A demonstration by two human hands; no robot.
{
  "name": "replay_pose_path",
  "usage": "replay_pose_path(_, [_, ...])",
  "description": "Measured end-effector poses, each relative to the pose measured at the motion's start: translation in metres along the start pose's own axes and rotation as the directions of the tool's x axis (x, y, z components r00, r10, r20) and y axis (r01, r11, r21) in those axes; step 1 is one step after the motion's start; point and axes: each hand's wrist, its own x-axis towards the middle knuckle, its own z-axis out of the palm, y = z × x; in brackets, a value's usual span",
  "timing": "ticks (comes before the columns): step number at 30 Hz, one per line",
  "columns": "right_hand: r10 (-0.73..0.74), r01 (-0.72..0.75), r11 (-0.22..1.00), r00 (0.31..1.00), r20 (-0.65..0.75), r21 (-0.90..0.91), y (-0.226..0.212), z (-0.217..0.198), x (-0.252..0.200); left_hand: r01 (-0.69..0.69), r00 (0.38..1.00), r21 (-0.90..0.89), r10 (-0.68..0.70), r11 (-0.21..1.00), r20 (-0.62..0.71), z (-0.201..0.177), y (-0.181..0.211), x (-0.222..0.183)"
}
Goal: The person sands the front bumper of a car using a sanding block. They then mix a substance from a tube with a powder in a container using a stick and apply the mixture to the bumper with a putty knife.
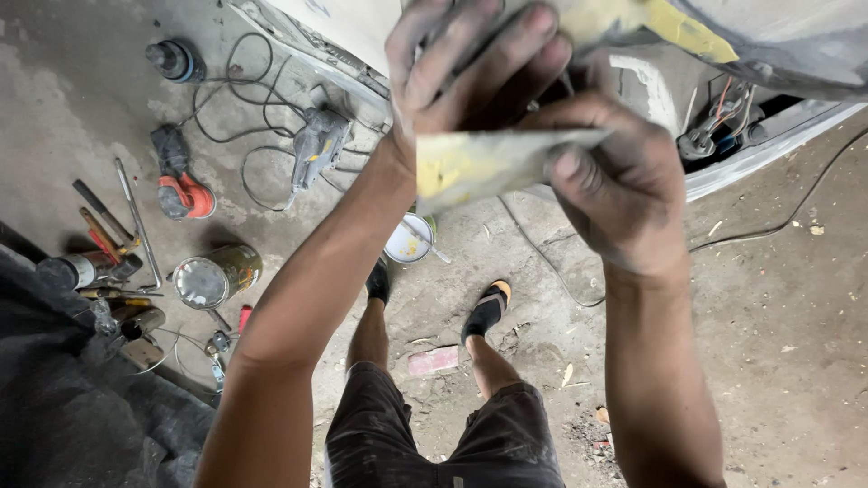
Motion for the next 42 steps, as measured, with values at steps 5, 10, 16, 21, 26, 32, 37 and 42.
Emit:
replay_pose_path(5, [-0.027,0.025,0.999,0.999,0.033,0.046,0.016,-0.003,0.002,0.047,0.993,-0.139,-0.031,0.989,0.114,-0.009,-0.007,0.001])
replay_pose_path(10, [-0.009,0.01,1.0,0.997,0.081,-0.01,0.014,0.006,0.002,0.035,0.998,0.016,-0.036,0.999,0.046,-0.007,-0.009,-0.014])
replay_pose_path(16, [-0.029,0.028,1.0,0.998,0.052,0.003,0.022,0.005,0.024,0.102,0.964,-0.091,-0.076,0.991,0.253,-0.019,-0.018,0.009])
replay_pose_path(21, [0.097,-0.103,0.99,0.994,0.059,0.094,0.029,0.016,-0.012,0.281,0.959,-0.219,-0.267,0.934,0.09,-0.045,0.012,-0.015])
replay_pose_path(26, [0.112,-0.146,0.888,0.988,0.103,0.435,0.008,0.03,-0.061,0.529,0.83,-0.4,-0.554,0.749,0.06,-0.097,0.069,-0.028])
replay_pose_path(32, [0.188,0.017,0.862,0.918,-0.35,0.507,-0.031,0.033,-0.094,0.682,0.468,-0.687,-0.871,0.251,0.147,-0.149,0.137,0.001])
replay_pose_path(37, [0.111,0.081,0.884,0.921,-0.374,0.46,-0.056,0.012,-0.114,0.803,0.582,-0.482,-0.636,0.351,0.506,-0.157,0.153,0.054])
replay_pose_path(42, [0.083,0.114,0.896,0.906,-0.414,0.429,-0.072,-0.009,-0.126,0.747,0.233,-0.663,-0.95,0.037,0.209,-0.129,0.113,0.071])
